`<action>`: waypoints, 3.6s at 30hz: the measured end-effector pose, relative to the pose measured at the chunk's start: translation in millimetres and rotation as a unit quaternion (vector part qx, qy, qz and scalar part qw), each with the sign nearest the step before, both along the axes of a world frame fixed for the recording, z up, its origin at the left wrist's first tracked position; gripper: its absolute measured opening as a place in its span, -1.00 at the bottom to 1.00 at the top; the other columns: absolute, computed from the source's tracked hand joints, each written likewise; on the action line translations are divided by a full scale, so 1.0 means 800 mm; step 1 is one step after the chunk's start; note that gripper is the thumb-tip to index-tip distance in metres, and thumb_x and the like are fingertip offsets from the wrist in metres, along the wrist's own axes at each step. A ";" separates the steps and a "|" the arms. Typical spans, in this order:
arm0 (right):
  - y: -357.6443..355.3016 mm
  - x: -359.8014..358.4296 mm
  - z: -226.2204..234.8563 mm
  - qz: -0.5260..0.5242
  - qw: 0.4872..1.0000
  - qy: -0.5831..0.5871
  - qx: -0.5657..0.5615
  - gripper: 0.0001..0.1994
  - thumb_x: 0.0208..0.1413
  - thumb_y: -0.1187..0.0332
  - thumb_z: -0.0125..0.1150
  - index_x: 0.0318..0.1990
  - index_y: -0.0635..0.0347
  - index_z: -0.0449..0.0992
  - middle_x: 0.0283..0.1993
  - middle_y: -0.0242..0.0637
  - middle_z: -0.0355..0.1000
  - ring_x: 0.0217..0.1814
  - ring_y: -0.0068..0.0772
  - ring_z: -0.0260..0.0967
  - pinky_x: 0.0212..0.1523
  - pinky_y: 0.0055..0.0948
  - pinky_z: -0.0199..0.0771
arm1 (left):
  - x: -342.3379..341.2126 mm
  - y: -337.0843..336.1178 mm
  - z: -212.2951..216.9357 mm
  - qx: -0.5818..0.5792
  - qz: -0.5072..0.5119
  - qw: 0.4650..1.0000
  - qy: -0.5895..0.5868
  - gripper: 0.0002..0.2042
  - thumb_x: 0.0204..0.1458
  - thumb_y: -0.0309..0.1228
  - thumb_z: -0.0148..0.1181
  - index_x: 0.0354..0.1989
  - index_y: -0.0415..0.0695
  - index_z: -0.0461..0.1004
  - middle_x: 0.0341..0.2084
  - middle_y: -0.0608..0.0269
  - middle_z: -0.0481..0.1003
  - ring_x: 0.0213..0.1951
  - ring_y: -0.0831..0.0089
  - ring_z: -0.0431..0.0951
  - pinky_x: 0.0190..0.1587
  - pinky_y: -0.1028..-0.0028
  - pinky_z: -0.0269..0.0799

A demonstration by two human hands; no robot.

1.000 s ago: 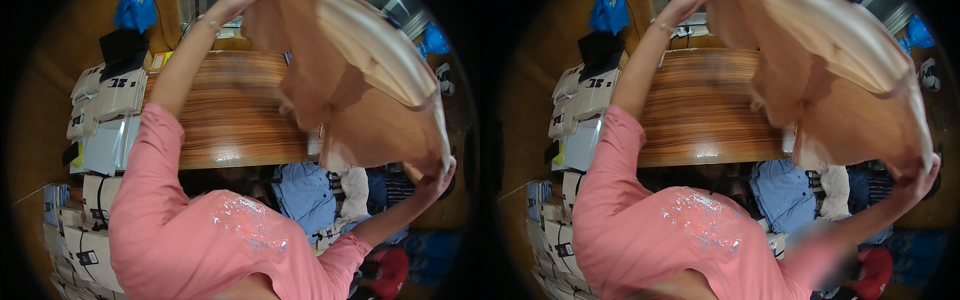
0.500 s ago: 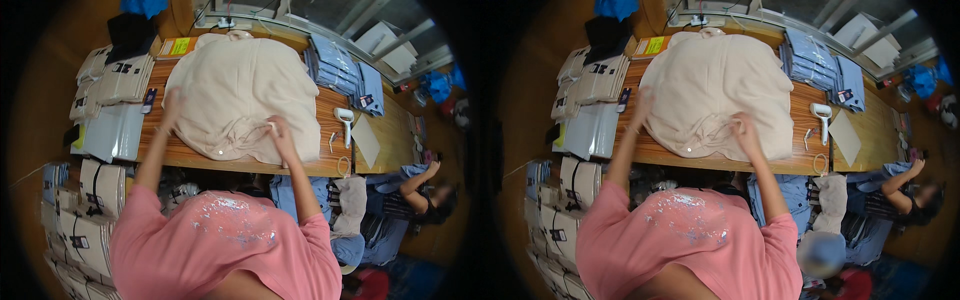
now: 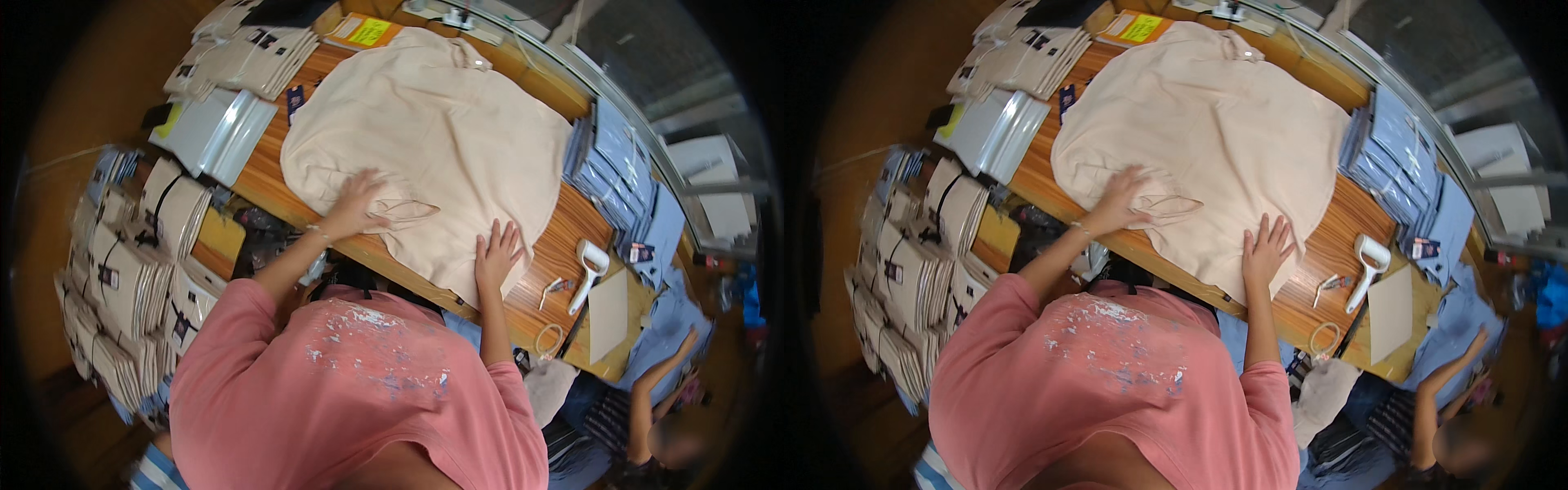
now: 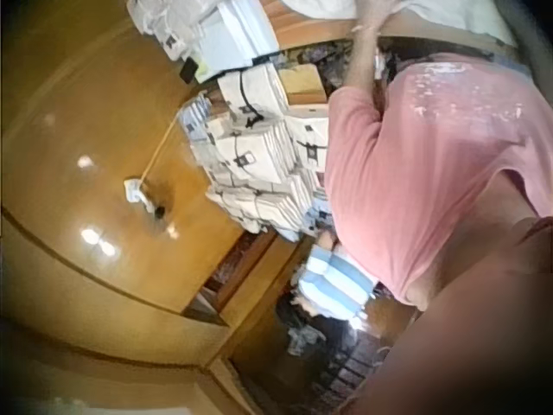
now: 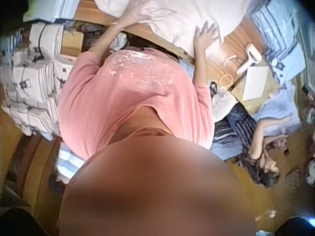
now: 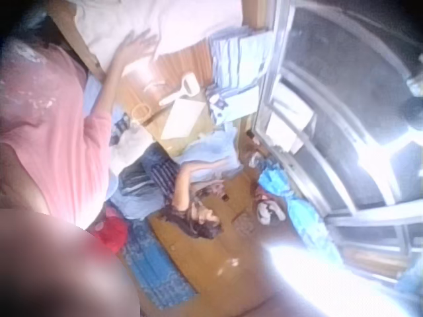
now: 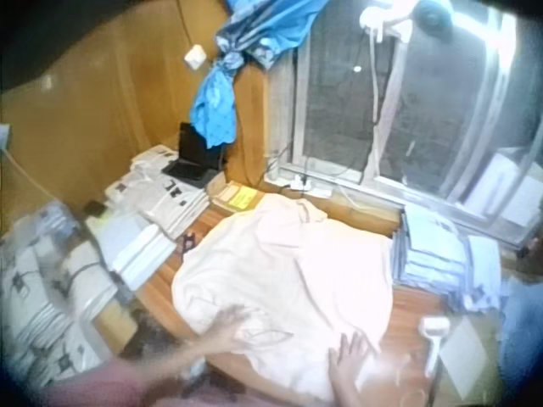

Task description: The person folds a beige shirt on a wooden table, places a tag on it, and wraps it in a clear plastic bag. They then secure the package with a rubber band and write on a notebook before stacking the finished item.

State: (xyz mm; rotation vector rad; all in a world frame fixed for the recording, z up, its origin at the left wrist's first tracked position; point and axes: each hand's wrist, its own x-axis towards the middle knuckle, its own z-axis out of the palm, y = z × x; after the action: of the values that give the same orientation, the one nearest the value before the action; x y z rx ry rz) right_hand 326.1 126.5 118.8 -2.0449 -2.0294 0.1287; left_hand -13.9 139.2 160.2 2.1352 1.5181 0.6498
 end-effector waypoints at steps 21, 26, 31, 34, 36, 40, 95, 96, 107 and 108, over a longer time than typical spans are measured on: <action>-0.031 -0.025 0.003 -0.057 0.998 -0.021 -0.036 -0.45 0.12 0.17 -0.01 0.28 -0.07 0.11 0.38 -0.09 -0.12 0.44 -0.02 -0.29 0.27 0.26 -0.43 | -0.178 0.071 -0.071 0.116 0.204 0.971 -0.037 -0.68 -0.01 -0.60 -0.03 -0.03 -0.19 0.38 0.05 0.03 0.31 0.13 0.11 0.24 0.19 0.27 0.13; -0.076 -0.017 0.010 -0.110 0.994 -0.003 -0.023 -0.42 0.10 0.09 -0.01 0.28 0.01 0.10 0.37 -0.08 -0.10 0.44 -0.02 -0.29 0.28 0.23 -0.43 | -0.167 0.041 -0.046 0.084 0.198 0.976 0.025 -0.69 -0.01 -0.55 0.01 -0.03 -0.16 0.38 0.08 0.03 0.27 0.12 0.10 0.23 0.16 0.22 0.13; 0.068 -0.019 0.040 -0.053 0.996 0.024 0.071 -0.49 0.14 0.16 0.01 0.24 0.04 0.18 0.35 -0.08 -0.05 0.43 -0.02 -0.27 0.28 0.20 -0.36 | -0.182 0.223 -0.038 0.159 0.219 0.960 -0.070 -0.67 0.04 -0.43 0.03 0.00 -0.24 0.34 -0.02 -0.08 0.33 0.06 0.02 0.29 0.10 0.23 0.18; 0.151 -0.009 0.022 -0.043 0.998 -0.007 0.050 -0.49 0.16 0.11 -0.04 0.26 0.00 0.16 0.36 -0.11 -0.07 0.43 -0.07 -0.26 0.28 0.20 -0.33 | -0.209 0.332 -0.061 0.052 0.278 0.959 -0.025 -0.54 -0.03 -0.27 0.18 0.00 -0.31 0.34 -0.08 -0.08 0.40 -0.03 0.08 0.39 0.03 0.29 0.28; 0.161 0.002 0.003 -0.058 0.998 -0.032 0.026 -0.49 0.16 0.10 -0.06 0.26 -0.03 0.15 0.37 -0.14 -0.07 0.43 -0.10 -0.25 0.28 0.21 -0.32 | -0.207 0.376 -0.022 -0.195 0.166 0.965 -0.053 -0.48 -0.13 -0.25 0.26 -0.02 -0.32 0.36 -0.14 -0.01 0.44 -0.09 0.19 0.44 -0.02 0.35 0.32; 0.166 0.004 -0.005 -0.059 0.998 -0.035 0.002 -0.49 0.16 0.09 -0.06 0.27 -0.08 0.14 0.37 -0.18 -0.07 0.43 -0.13 -0.23 0.28 0.21 -0.33 | -0.238 0.398 -0.012 -0.374 0.105 0.890 -0.239 -0.50 -0.24 -0.31 0.34 -0.08 -0.28 0.42 -0.30 0.10 0.51 -0.22 0.34 0.50 -0.15 0.45 0.37; 0.025 -0.024 0.060 -0.032 0.972 0.219 0.080 -0.50 0.21 0.27 -0.05 0.23 0.32 0.10 0.29 -0.05 0.05 0.36 -0.13 -0.08 0.33 -0.27 -0.17 | -0.525 0.116 -0.072 -0.006 0.271 0.892 0.361 -0.66 0.00 -0.32 0.05 -0.09 -0.28 0.31 -0.05 -0.05 0.36 0.02 0.14 0.36 -0.02 0.30 0.40; 0.023 -0.026 0.064 -0.034 0.972 0.223 0.073 -0.51 0.22 0.24 -0.07 0.23 0.32 0.11 0.29 -0.06 0.07 0.36 -0.15 -0.07 0.33 -0.28 -0.16 | -0.521 0.119 -0.073 -0.027 0.262 0.893 0.365 -0.68 0.02 -0.34 0.02 -0.11 -0.29 0.31 -0.05 -0.06 0.36 0.02 0.15 0.37 -0.04 0.33 0.42; 0.039 -0.054 0.067 -0.010 0.951 0.299 -0.073 -0.52 0.18 0.26 0.00 0.21 0.27 0.17 0.26 -0.09 0.12 0.34 -0.18 -0.01 0.30 -0.30 -0.06 | -0.488 0.095 0.041 0.129 0.463 0.861 0.167 -0.83 0.11 -0.38 -0.14 -0.24 -0.19 0.34 -0.47 -0.17 0.46 -0.38 -0.08 0.50 -0.35 0.09 0.39; 0.043 -0.064 0.073 -0.005 0.946 0.311 -0.090 -0.52 0.17 0.27 0.01 0.21 0.27 0.17 0.26 -0.09 0.12 0.33 -0.18 -0.01 0.30 -0.31 -0.05 | -0.478 0.077 0.075 0.163 0.497 0.836 0.165 -0.82 0.13 -0.37 -0.14 -0.23 -0.19 0.35 -0.45 -0.16 0.47 -0.37 -0.07 0.50 -0.36 0.11 0.39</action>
State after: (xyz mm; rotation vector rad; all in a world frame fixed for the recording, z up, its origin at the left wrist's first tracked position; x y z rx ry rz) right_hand 274.7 160.7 177.2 -1.7901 -1.6472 0.8674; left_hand -396.5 200.4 220.5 1.5561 2.9258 0.9324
